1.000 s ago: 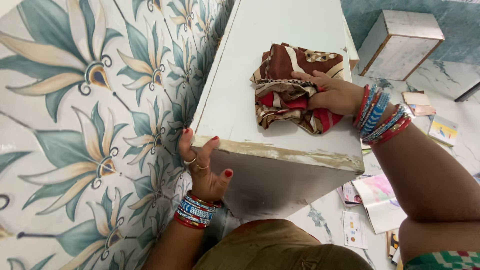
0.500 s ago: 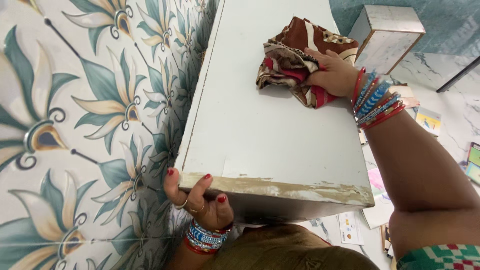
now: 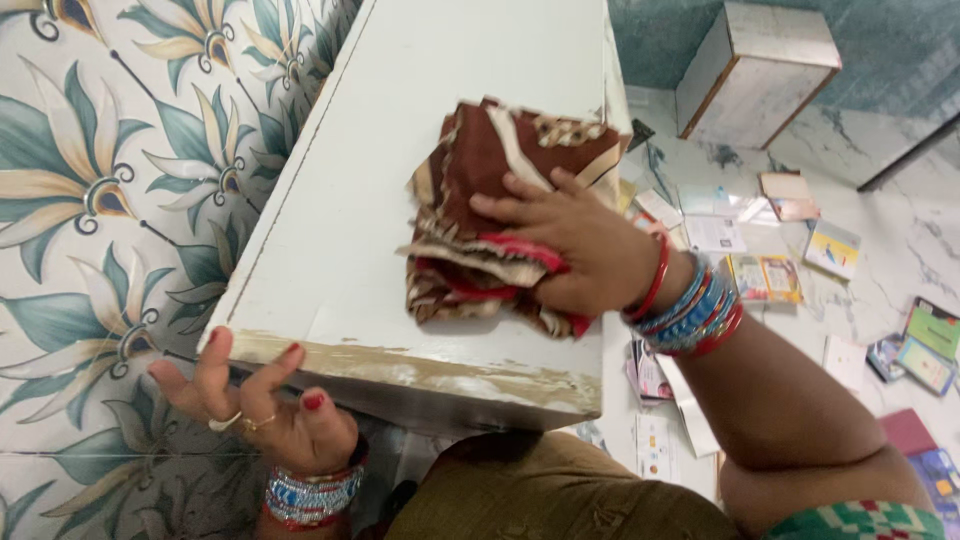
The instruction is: The person cleans a white wooden cabinet and its door with a cloth, then wipes a nearby small white stand with the same cloth.
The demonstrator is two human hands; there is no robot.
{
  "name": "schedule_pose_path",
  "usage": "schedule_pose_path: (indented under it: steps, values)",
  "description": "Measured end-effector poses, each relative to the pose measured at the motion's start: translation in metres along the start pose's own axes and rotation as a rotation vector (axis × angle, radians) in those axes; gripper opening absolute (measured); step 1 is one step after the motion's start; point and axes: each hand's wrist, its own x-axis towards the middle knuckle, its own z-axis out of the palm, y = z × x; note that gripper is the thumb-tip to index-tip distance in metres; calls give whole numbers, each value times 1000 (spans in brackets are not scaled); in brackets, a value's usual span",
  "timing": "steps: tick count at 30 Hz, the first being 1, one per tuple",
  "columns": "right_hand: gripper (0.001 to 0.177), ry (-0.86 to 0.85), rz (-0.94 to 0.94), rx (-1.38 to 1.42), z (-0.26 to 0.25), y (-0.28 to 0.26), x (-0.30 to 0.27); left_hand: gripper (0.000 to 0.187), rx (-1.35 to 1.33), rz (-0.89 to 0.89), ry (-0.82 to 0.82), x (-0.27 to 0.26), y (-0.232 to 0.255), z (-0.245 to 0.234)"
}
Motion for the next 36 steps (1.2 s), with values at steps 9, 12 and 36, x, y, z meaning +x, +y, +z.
schedule_pose_path:
  steps: [9,12,36]
  values:
    - [68,26,-116,158,0,-15,-19,37,-115,127,-286,-16,104,33]
    - [64,11,-98,209,5,-11,-20,37,-34,225,-127,-24,98,46]
    - [63,-244,-203,190,7,88,83,31,24,209,238,-46,72,57]
